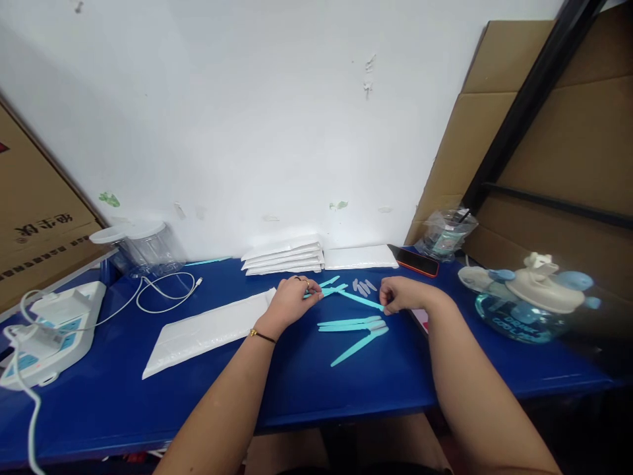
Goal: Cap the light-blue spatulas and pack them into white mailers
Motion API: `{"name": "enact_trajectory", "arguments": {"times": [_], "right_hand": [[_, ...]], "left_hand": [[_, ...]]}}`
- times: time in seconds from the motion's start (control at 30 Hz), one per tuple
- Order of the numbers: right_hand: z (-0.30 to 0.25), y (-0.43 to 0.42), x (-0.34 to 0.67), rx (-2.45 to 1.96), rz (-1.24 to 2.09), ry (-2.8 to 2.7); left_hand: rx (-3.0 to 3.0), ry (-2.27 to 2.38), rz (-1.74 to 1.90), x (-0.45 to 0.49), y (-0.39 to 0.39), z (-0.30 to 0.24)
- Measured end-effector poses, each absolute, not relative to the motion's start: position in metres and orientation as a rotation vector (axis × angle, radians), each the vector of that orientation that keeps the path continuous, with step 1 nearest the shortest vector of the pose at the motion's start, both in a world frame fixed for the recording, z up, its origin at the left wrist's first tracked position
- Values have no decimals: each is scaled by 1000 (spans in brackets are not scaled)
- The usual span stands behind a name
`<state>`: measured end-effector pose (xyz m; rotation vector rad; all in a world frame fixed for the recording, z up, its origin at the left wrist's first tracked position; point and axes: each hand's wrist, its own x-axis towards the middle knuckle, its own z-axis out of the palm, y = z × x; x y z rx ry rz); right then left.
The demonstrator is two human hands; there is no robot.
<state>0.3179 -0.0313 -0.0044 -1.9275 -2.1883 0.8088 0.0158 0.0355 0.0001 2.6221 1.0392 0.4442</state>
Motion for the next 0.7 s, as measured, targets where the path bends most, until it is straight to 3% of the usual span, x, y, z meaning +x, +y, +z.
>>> {"name": "enact_trajectory", "arguments": {"times": [0.23, 0.43, 0.7], "right_hand": [[6, -28, 272, -1606, 832, -2227], [10, -28, 261, -1613, 777, -2226], [1, -23, 277, -1583, 753, -2147]], "left_hand": [[2750, 936, 401, 25, 27, -5], [2307, 978, 503, 16, 38, -7], [2368, 1036, 403, 4, 46, -3]]}}
